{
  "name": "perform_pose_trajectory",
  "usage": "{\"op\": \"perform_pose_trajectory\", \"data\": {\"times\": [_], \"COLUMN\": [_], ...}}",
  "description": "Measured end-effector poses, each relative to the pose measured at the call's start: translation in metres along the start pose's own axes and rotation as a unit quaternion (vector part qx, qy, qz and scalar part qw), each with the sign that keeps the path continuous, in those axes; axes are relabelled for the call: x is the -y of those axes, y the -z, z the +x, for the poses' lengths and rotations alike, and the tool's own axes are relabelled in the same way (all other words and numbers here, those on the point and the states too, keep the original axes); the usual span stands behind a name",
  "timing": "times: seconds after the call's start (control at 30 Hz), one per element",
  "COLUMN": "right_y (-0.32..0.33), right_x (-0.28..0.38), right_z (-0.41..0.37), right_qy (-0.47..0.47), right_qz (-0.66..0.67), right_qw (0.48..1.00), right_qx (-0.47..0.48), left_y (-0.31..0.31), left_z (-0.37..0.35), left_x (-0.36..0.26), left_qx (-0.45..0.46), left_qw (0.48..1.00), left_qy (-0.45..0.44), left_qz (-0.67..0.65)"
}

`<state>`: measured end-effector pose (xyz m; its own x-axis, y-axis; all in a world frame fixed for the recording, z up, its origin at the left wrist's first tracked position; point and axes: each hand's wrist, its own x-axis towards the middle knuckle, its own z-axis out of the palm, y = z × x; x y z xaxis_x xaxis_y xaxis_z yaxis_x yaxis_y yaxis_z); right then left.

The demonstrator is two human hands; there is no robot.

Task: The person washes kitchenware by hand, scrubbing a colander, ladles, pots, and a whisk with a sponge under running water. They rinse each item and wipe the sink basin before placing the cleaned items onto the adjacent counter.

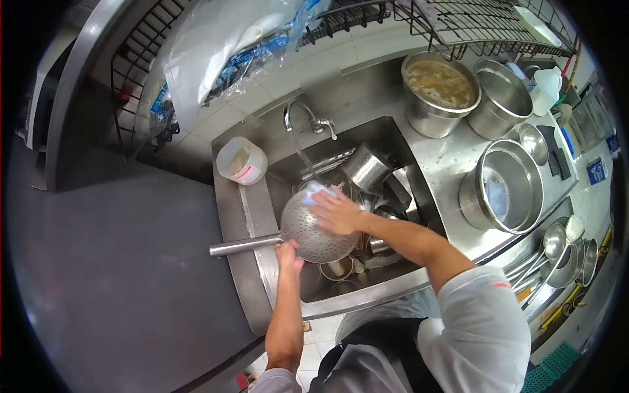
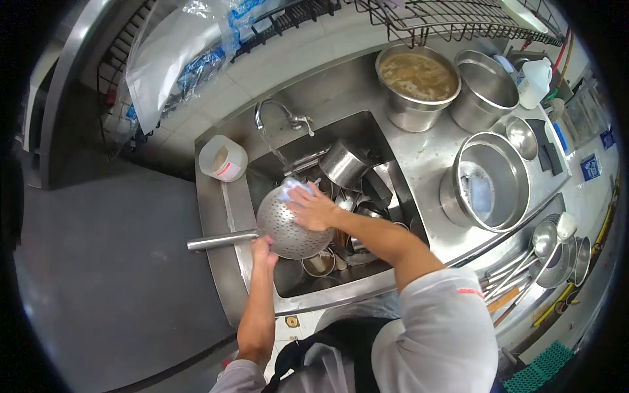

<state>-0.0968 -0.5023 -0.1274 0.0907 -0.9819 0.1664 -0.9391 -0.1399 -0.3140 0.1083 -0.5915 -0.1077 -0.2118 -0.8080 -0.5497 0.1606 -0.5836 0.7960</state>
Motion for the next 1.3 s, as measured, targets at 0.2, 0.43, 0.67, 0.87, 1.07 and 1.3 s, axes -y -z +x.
{"op": "perform_pose_trajectory", "data": {"times": [0.2, 0.43, 0.67, 0.87, 1.07, 1.3], "right_y": [-0.02, 0.009, 0.054, 0.121, 0.156, 0.11], "right_x": [0.018, -0.002, 0.05, 0.045, 0.003, -0.027], "right_z": [0.007, 0.01, 0.065, 0.102, 0.12, 0.139], "right_qy": [0.13, -0.002, -0.048, 0.016, -0.103, -0.277], "right_qz": [0.314, 0.161, 0.401, 0.615, 0.797, 0.298], "right_qw": [0.936, 0.978, 0.883, 0.781, 0.59, 0.858], "right_qx": [0.087, -0.133, -0.241, -0.105, -0.084, -0.313], "left_y": [0.0, -0.016, -0.064, -0.073, -0.097, -0.124], "left_z": [0.029, 0.016, -0.001, 0.005, 0.015, 0.029], "left_x": [-0.001, -0.006, -0.015, -0.004, -0.026, -0.006], "left_qx": [0.065, 0.093, 0.185, 0.271, 0.451, 0.288], "left_qw": [0.995, 0.995, 0.976, 0.787, 0.778, 0.934], "left_qy": [0.036, 0.037, -0.046, -0.188, -0.103, -0.024], "left_qz": [-0.061, 0.001, 0.105, 0.521, 0.424, 0.213]}}
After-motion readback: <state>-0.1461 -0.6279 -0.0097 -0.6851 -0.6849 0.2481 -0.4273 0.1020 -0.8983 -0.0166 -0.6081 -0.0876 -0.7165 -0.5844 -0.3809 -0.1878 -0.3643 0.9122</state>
